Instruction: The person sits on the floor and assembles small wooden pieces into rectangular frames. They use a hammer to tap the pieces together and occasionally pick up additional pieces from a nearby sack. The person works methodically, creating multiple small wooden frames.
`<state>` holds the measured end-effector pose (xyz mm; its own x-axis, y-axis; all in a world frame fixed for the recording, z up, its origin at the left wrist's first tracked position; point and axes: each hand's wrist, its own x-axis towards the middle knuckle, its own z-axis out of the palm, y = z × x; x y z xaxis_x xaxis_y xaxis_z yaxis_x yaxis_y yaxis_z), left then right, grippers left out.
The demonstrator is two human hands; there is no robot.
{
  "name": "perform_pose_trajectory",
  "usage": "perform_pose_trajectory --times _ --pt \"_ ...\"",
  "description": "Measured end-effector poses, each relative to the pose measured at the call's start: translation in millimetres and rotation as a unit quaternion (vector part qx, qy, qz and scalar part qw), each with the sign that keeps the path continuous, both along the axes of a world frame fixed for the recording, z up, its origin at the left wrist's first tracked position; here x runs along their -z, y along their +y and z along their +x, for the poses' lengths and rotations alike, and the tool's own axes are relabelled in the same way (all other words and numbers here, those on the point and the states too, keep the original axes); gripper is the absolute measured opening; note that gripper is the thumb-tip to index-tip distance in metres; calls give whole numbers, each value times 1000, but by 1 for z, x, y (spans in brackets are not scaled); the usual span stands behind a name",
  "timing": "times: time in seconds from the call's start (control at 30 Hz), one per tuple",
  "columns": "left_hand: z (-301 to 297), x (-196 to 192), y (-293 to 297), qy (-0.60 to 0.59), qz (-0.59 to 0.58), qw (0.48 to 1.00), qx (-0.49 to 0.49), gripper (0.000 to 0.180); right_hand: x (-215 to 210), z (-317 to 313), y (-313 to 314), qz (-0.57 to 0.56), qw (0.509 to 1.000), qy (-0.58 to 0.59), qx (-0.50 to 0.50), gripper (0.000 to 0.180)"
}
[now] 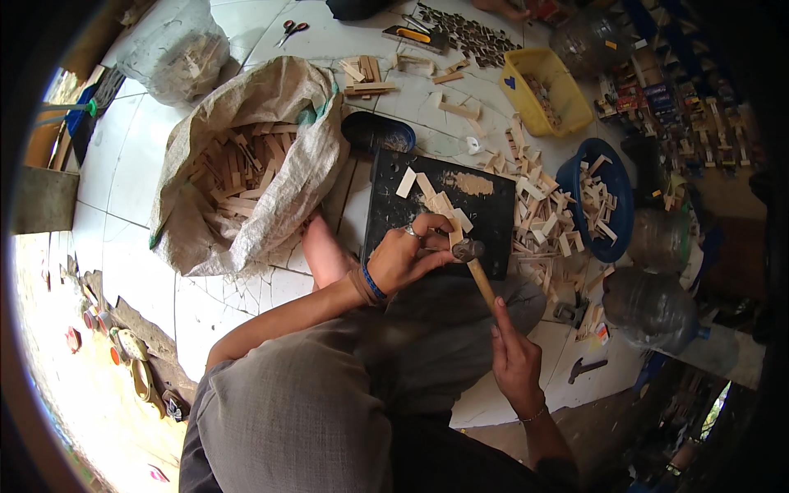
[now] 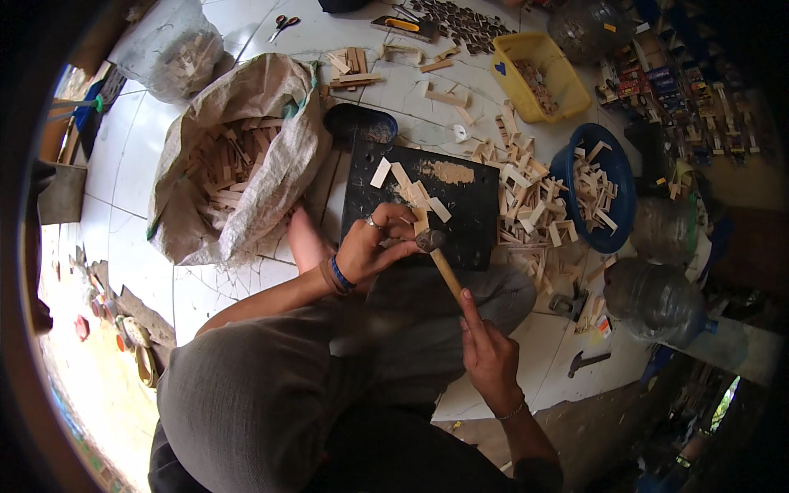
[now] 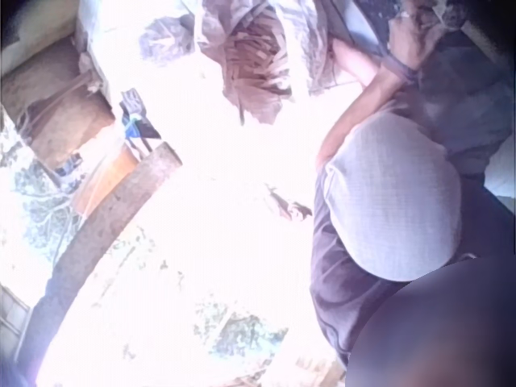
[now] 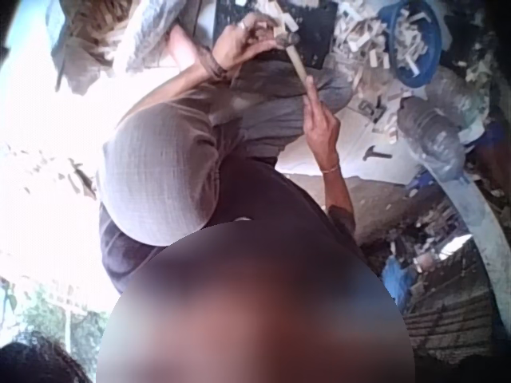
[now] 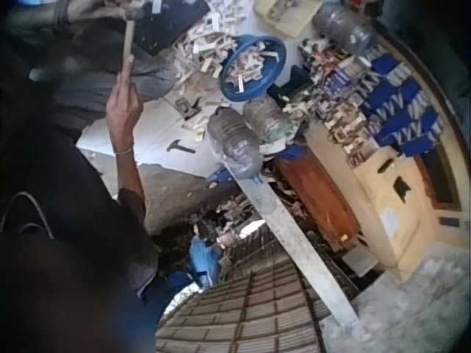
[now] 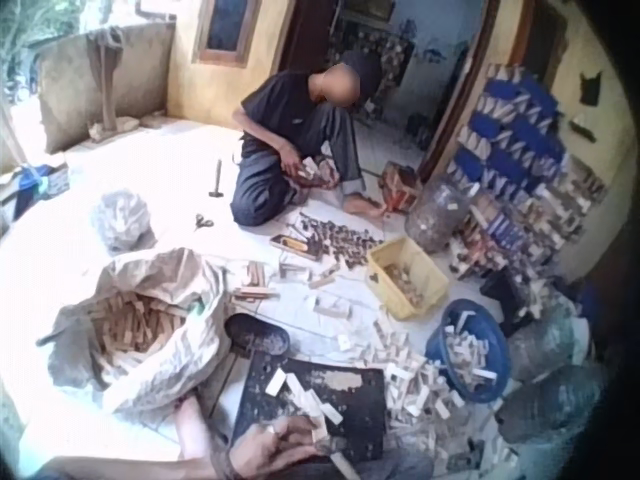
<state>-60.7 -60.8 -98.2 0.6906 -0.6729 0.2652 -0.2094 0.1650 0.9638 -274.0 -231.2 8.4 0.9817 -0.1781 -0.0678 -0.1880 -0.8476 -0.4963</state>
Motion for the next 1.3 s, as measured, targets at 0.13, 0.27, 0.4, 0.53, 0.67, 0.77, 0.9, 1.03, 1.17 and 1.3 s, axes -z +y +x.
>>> perform_pose_trajectory --times 0.13,0.27,0.4,0.53,0.67,0.77,0.9,1.03,1.17,1.3 --pt "-3 3 1 5 27 1000 -8 49 1 6 4 3 1000 -14 6 67" --pt "-5 7 1 7 28 999 -13 54 -1 1 2 4 999 -31 18 67" --pt "-6 10 -1 -31 23 999 -33 50 -1 -11 -2 24 988 -136 73 65" --pt "-5 10 1 -5 20 1000 -13 53 7 -5 -2 -78 996 18 -26 62" --pt "-6 7 3 -21 46 998 -30 47 10 0 1 -15 997 -72 -13 60" --pt "-5 8 1 -36 52 997 -37 41 0 -9 -6 -25 993 -111 17 59" --pt "-5 11 1 -37 64 997 -34 41 -3 -27 -5 71 965 -230 103 60" --pt "-5 12 0 -28 59 997 -28 42 13 -13 0 -24 993 -115 8 59" --pt "-5 11 1 -15 52 998 -22 41 -1 -11 -5 -32 993 -109 12 59" --pt "-4 10 0 -20 54 998 -15 37 -10 -20 -7 61 942 -317 86 62"
